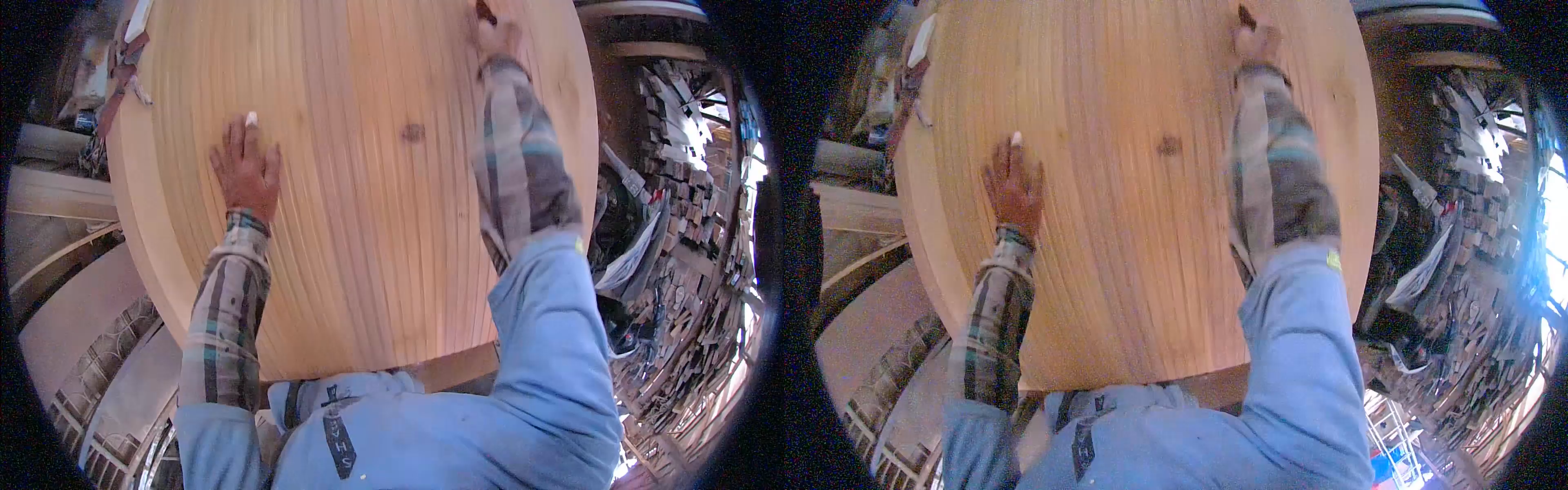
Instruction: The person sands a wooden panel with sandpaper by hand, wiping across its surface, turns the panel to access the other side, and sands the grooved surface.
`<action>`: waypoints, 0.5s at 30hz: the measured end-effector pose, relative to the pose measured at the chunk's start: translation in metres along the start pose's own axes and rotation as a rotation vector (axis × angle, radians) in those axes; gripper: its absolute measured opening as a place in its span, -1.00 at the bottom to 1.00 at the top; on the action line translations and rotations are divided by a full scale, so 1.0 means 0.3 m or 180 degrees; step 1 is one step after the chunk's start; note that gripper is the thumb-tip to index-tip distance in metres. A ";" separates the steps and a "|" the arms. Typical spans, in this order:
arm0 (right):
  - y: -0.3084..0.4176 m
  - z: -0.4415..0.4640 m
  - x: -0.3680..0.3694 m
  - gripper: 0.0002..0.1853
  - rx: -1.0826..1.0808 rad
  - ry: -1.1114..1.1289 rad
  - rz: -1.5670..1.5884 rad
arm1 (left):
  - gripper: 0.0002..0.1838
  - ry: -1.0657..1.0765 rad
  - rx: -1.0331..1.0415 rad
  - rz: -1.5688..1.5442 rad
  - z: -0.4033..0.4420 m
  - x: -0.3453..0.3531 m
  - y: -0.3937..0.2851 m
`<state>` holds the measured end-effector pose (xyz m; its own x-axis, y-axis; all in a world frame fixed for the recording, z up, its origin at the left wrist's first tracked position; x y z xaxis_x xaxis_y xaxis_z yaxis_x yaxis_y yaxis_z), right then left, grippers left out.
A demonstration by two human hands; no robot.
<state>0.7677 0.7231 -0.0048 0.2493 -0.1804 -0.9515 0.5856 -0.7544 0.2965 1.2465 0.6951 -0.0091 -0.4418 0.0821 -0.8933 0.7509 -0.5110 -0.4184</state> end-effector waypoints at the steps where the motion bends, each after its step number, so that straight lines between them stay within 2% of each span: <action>1: -0.009 0.070 0.014 -0.43 -0.0263 -0.0143 -0.0040 | -0.41 -0.0007 0.0025 0.0057 0.009 0.007 0.008; 3: -0.055 0.000 -0.018 -0.43 -0.0976 -0.1175 -0.0411 | -0.40 -0.0058 0.0108 0.0065 0.007 0.015 0.017; 5: -0.141 -0.405 -0.104 -0.49 -0.0087 -0.0255 0.0008 | -0.40 -0.0135 0.0167 0.0024 0.000 0.015 0.021; 6: -0.282 -0.573 -0.062 -0.56 -0.0278 -0.0128 0.0411 | -0.39 -0.0153 0.0221 0.0081 0.003 0.012 0.026; 7: -0.290 -0.842 -0.157 -0.63 -0.0175 -0.0203 0.0276 | -0.39 -0.0179 0.0283 0.0136 0.007 0.009 0.022; 9: -0.514 -1.314 -0.177 -0.66 0.0224 -0.0107 0.0325 | -0.38 -0.0197 0.0250 0.0075 0.014 -0.006 0.005; 10: -0.564 -1.525 -0.237 -0.65 0.0338 -0.0025 -0.0093 | -0.38 -0.0223 0.0244 0.0073 0.014 0.000 -0.005; 11: -0.698 -1.726 -0.244 -0.67 0.0148 0.0088 -0.0590 | -0.38 -0.0191 0.0236 0.0040 0.007 0.009 0.001; 14: -0.716 -1.864 -0.301 -0.72 -0.0057 0.0004 -0.0279 | -0.39 -0.0278 0.0357 0.0159 0.012 0.034 0.014; 15: -0.647 -1.793 -0.299 -0.72 0.0060 -0.0119 -0.0416 | -0.40 -0.0367 0.0383 0.0084 0.014 0.033 0.016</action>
<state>1.0467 1.2252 0.0673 0.1427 -0.1029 -0.9844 0.5966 -0.7846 0.1686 1.2439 0.6900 -0.0192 -0.4812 -0.0278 -0.8761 0.7019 -0.6109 -0.3661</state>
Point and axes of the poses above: each hand's wrist, its own z-axis towards the middle knuckle, its own x-axis out of the palm, y = z × x, the point moved 5 cm from there along z, towards the middle knuckle, and after that the axes turned 15 degrees about -z, right-handed, at the moved point
